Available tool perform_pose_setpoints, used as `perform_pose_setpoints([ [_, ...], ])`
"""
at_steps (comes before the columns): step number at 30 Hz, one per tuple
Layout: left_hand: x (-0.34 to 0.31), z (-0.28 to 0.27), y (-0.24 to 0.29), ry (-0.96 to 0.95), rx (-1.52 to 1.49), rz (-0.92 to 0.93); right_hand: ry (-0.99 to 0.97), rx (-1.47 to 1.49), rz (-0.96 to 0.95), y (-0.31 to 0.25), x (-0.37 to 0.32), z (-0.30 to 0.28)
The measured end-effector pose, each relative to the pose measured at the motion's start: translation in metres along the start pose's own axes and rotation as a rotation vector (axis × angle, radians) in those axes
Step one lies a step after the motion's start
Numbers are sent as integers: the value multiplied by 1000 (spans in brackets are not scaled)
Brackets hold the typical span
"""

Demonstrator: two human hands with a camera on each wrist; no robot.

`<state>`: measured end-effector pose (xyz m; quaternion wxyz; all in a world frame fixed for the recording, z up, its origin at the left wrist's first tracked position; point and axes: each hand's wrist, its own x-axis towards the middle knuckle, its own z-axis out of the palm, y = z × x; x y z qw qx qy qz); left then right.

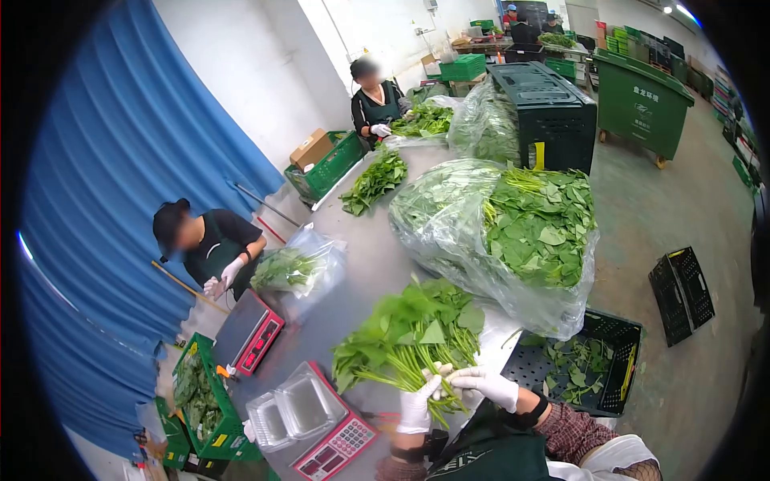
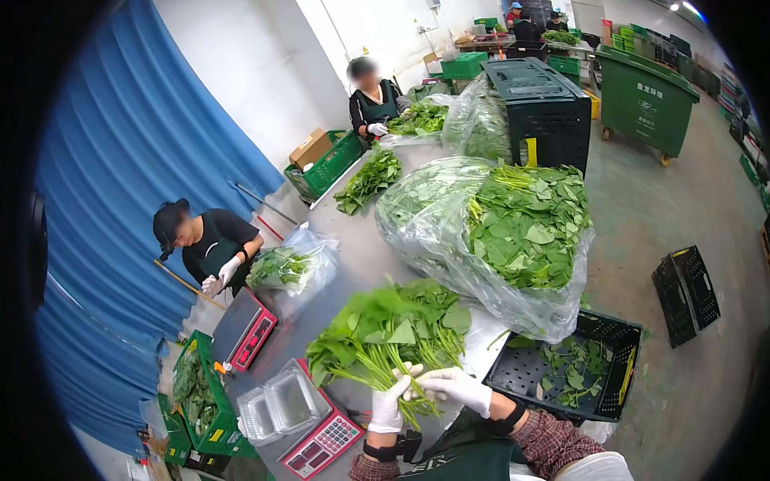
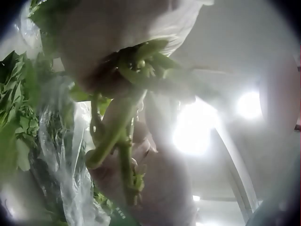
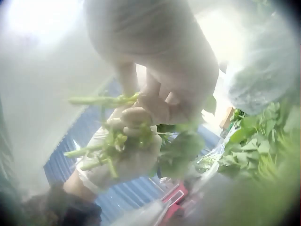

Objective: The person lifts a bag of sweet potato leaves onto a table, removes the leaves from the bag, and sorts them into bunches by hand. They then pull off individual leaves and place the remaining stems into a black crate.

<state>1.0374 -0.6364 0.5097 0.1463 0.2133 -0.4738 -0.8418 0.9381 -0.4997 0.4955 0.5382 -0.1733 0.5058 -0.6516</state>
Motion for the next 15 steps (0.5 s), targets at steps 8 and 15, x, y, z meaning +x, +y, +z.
perform_pose_setpoints([
  [8,0,10,-2,-13,1,-1,191,-271,-180,7,4,8],
  [15,12,4,-9,174,72,86,249,19,-333,24,-3,-2],
])
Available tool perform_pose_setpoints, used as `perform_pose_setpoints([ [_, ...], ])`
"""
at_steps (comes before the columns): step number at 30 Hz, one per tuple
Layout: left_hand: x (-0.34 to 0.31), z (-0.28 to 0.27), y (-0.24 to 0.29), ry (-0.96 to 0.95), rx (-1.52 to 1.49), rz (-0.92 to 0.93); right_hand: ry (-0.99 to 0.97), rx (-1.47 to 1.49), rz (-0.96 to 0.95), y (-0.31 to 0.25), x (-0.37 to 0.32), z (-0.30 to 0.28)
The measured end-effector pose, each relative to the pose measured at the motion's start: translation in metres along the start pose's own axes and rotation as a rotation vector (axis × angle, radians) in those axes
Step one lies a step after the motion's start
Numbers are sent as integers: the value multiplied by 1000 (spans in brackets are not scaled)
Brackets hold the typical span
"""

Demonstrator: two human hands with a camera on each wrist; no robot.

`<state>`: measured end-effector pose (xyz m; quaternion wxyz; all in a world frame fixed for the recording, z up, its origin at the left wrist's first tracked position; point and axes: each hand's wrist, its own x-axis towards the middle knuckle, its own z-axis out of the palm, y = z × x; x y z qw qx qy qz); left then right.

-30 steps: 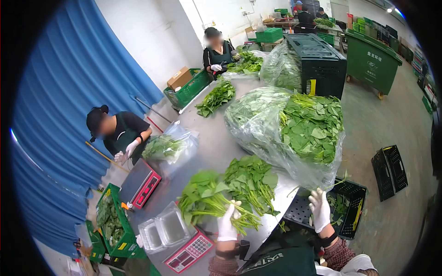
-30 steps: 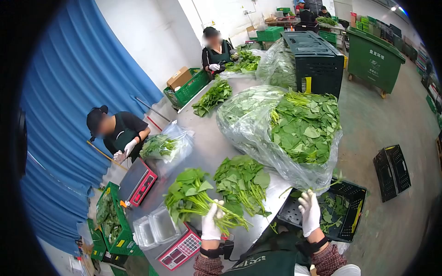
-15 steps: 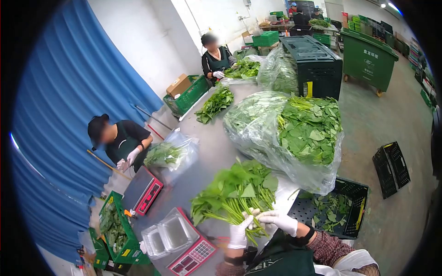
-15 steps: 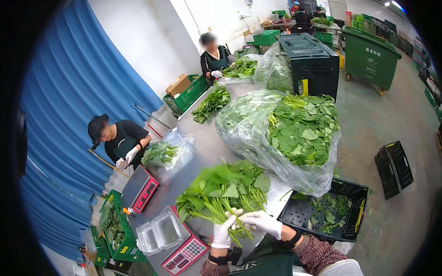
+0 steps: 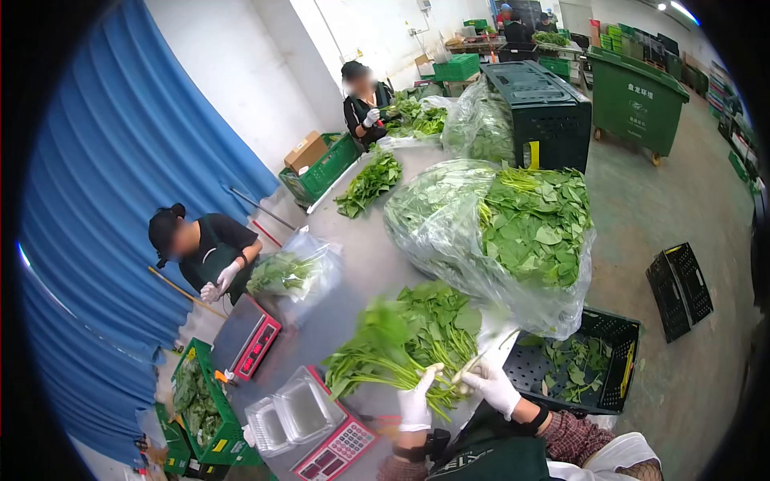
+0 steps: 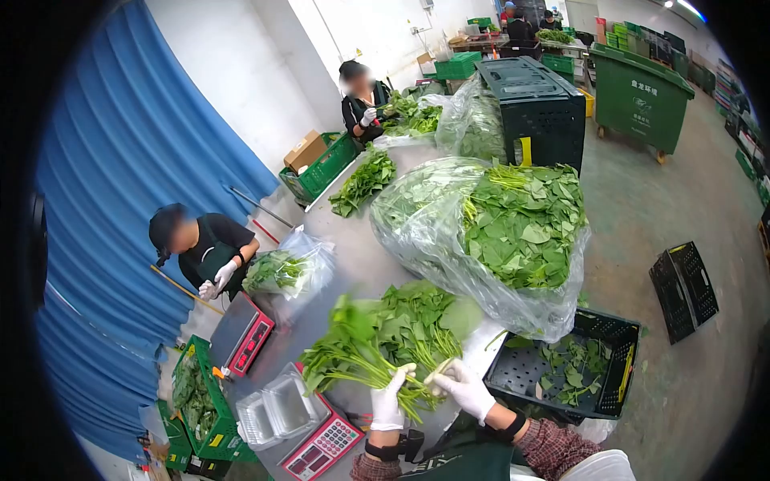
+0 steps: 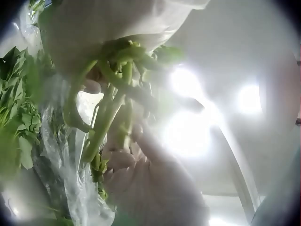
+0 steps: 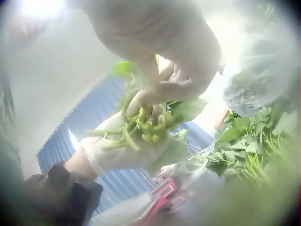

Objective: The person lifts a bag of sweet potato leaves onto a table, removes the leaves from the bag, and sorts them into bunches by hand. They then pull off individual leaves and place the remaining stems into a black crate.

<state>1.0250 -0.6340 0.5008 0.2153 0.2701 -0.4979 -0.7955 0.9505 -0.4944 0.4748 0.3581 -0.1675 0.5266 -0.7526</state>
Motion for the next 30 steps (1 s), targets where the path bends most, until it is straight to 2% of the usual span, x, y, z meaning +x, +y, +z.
perform_pose_setpoints([
  [1,1,-1,0,3,-1,-3,0,-1,4,-9,-5,-3],
  [3,3,-6,3,227,-206,-90,392,-22,-12,-30,-20,-9],
  [5,8,-20,17,299,-284,-63,570,-96,-337,9,-21,-76],
  [7,12,-42,13,285,-213,12,847,630,-238,3,-23,-115],
  [8,13,-47,11,286,-205,22,917,695,-153,4,-30,-122],
  [9,12,-48,9,288,-206,24,914,695,-153,11,-28,-117],
  [11,11,-42,4,172,20,107,515,186,67,28,-15,-96],
  [13,8,-29,0,123,36,135,143,-223,25,7,1,-48],
  [15,4,-22,-1,49,107,123,-34,-499,-301,-1,25,-10],
  [18,2,-26,-10,-22,146,152,-148,-402,-174,-24,40,34],
  [21,3,-38,-11,-19,318,169,-179,-477,-269,-15,51,35],
  [23,0,-42,-10,-32,261,156,-151,-425,-236,-18,44,38],
  [26,1,-35,-6,-47,232,106,-12,-163,-38,-17,35,36],
  [28,5,-25,-6,142,-14,90,-44,-70,27,-12,24,27],
  [30,10,-24,-6,188,-72,49,-121,86,78,-3,13,6],
])
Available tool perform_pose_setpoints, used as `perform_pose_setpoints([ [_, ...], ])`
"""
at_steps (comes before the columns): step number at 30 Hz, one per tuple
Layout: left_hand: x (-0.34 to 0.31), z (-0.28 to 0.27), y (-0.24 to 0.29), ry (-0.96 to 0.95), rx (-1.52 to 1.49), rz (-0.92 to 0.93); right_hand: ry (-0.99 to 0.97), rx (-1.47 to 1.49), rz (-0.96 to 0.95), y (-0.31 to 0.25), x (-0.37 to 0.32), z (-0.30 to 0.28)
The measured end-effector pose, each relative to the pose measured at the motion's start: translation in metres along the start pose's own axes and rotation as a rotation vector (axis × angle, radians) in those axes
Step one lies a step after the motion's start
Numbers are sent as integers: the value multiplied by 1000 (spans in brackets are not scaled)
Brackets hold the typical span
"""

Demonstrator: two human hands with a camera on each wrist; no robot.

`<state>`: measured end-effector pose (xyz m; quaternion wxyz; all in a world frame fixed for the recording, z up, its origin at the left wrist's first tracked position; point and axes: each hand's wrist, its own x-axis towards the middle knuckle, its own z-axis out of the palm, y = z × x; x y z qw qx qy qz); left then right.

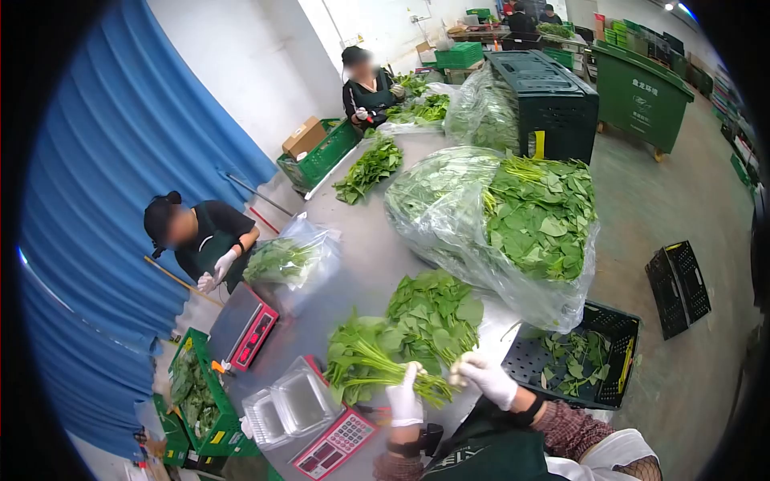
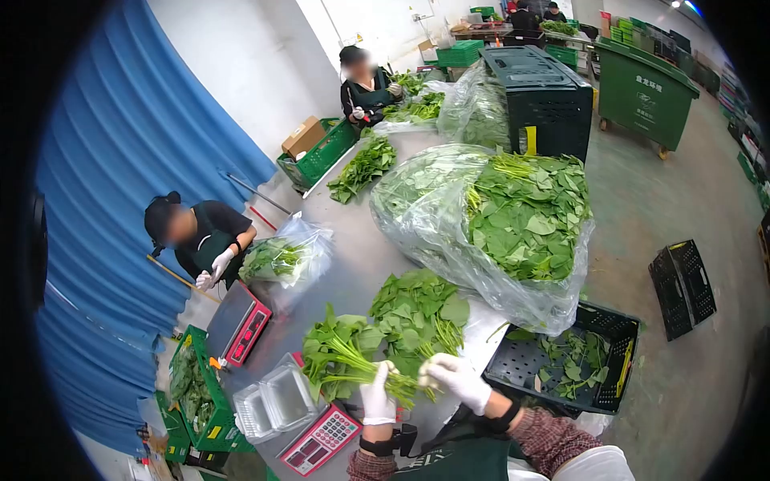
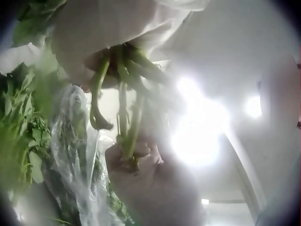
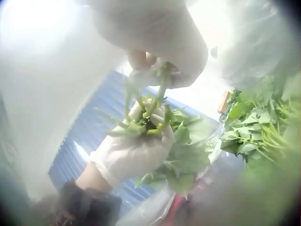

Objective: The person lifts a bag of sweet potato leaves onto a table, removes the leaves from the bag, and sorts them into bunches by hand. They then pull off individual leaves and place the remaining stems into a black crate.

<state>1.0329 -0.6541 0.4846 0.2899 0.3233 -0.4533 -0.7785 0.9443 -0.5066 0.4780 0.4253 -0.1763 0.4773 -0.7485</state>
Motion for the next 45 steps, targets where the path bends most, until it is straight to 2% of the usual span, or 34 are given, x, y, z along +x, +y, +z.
perform_pose_setpoints([
  [1,3,-2,1,55,-50,-39,102,-41,12,-21,-14,-2],
  [2,7,-8,2,93,-84,-35,165,-278,-5,-47,-29,-16],
  [3,12,-19,5,106,-73,-25,229,-330,52,-53,-44,-41],
  [4,17,-30,8,91,-108,-18,213,-414,134,-61,-57,-67],
  [5,21,-38,10,80,-145,-13,249,-724,151,-57,-68,-99],
  [6,22,-39,15,47,-189,-3,333,-1512,165,-53,-82,-129],
  [7,20,-36,22,14,-231,9,377,-1959,493,-26,-85,-168],
  [9,17,-23,30,38,-190,10,377,-2045,575,-34,-78,-155],
  [11,13,-15,31,19,-181,-33,405,-1699,-38,-16,-56,-129],
  [13,10,-15,27,27,-120,-48,341,-1493,-31,17,-12,-112],
  [15,3,-12,32,30,-80,-115,428,-1437,154,26,34,-92],
  [17,-2,-10,35,42,-96,-119,415,-1453,288,61,74,-105],
  [18,0,-17,31,-40,-133,-83,464,-1383,126,85,84,-114],
  [19,1,-24,30,-120,-168,-46,465,-1379,114,84,85,-118],
  [21,1,-35,31,-93,-200,-15,468,-805,64,81,91,-122],
  [22,1,-40,32,-33,-199,2,480,-757,-45,64,82,-113],
  [23,2,-41,32,28,-201,17,469,-763,-47,41,71,-100],
  [25,-2,-38,33,63,-191,4,455,-1002,-285,7,51,-80],
  [26,0,-38,29,95,-198,-45,451,-1246,-308,4,47,-80],
  [29,-2,-32,27,125,-228,-115,538,-1346,-209,31,53,-111],
  [30,-1,-32,27,114,-195,-105,606,-1127,-257,32,54,-119],
  [31,-1,-28,29,106,-166,-95,617,-753,-204,13,47,-111],
  [33,-3,-22,31,122,-163,-82,625,-474,-278,-24,30,-91],
  [34,-3,-20,30,136,-148,-74,568,-331,-338,-46,17,-73],
  [35,-1,-17,28,146,-133,-65,574,-331,-338,-52,9,-62],
  [37,1,-12,23,142,-126,-69,503,-154,-422,-61,2,-47],
  [39,1,-7,20,96,-79,-109,404,-95,-359,-59,-1,-37],
  [41,0,2,18,82,-66,-102,275,63,-224,-51,-6,-27],
  [42,-2,10,19,18,-64,-86,203,111,-162,-46,-8,-20],
  [44,0,6,10,-128,-42,-47,46,49,26,-44,-14,-9],
  [45,3,1,3,-117,-38,-50,-53,41,95,-34,-13,-7],
])
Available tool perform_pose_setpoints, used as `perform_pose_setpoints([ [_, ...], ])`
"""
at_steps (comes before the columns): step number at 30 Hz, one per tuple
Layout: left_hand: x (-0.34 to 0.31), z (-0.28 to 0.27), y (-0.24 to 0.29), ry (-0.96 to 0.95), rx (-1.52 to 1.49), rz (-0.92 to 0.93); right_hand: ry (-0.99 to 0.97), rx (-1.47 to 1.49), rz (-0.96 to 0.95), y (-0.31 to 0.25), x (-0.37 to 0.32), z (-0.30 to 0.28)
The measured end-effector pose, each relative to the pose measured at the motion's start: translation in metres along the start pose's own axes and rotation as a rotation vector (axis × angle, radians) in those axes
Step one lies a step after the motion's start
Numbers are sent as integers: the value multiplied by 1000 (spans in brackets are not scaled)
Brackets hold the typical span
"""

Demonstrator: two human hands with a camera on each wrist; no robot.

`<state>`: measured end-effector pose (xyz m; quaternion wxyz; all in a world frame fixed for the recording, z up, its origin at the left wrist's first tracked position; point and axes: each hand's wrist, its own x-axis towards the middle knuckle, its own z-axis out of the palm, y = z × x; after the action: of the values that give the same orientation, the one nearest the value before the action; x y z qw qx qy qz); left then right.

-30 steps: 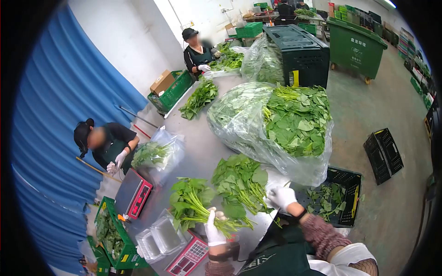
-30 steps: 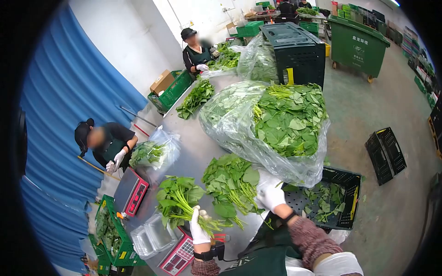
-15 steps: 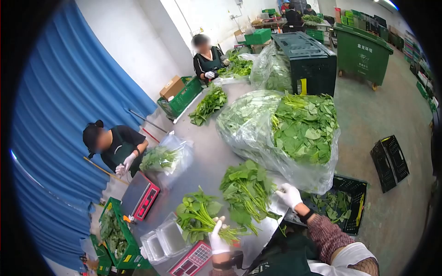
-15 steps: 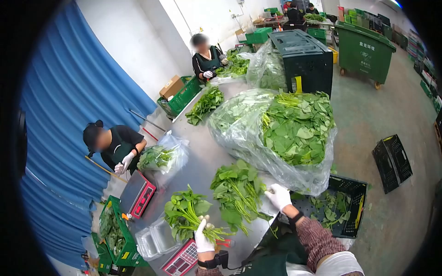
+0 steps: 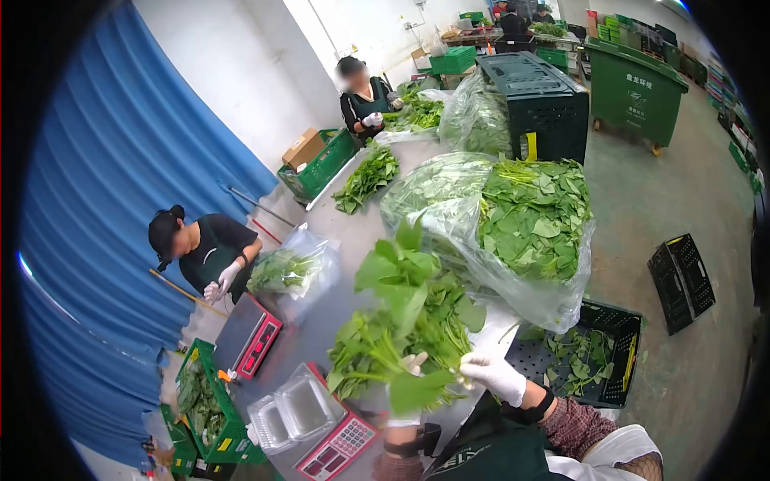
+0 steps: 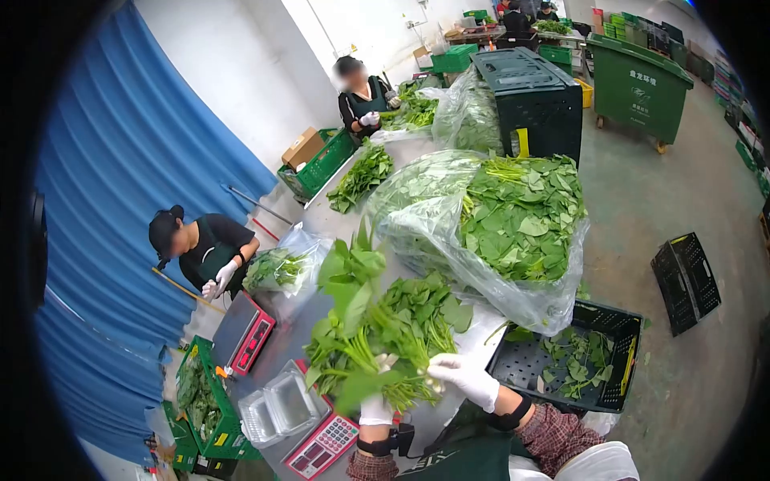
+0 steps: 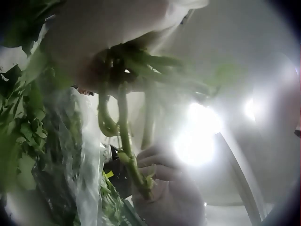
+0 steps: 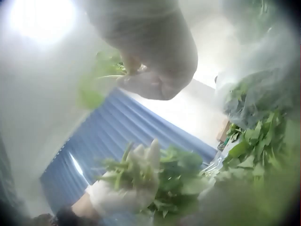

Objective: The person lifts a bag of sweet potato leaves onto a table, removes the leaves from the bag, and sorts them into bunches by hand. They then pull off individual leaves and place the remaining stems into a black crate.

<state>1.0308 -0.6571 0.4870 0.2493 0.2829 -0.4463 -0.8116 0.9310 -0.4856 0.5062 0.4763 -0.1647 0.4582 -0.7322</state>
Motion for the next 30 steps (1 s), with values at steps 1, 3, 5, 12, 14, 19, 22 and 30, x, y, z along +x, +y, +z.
perform_pose_setpoints([
  [1,3,-5,-6,-30,1,-11,-58,88,87,10,1,1],
  [3,6,-10,-14,-96,-1,-33,-106,129,160,12,-2,5],
  [5,-8,8,5,-86,69,21,-179,91,258,19,0,-2],
  [12,-20,25,13,-29,276,105,103,-929,-263,20,9,11],
  [14,-21,28,13,-21,314,102,114,-812,-238,15,15,7],
  [19,-20,21,11,-13,238,58,17,-620,-88,8,11,4],
  [22,-25,26,12,-63,244,94,31,-572,-71,4,7,3],
  [30,-24,21,9,-304,233,-142,193,-489,-216,-15,1,5],
])
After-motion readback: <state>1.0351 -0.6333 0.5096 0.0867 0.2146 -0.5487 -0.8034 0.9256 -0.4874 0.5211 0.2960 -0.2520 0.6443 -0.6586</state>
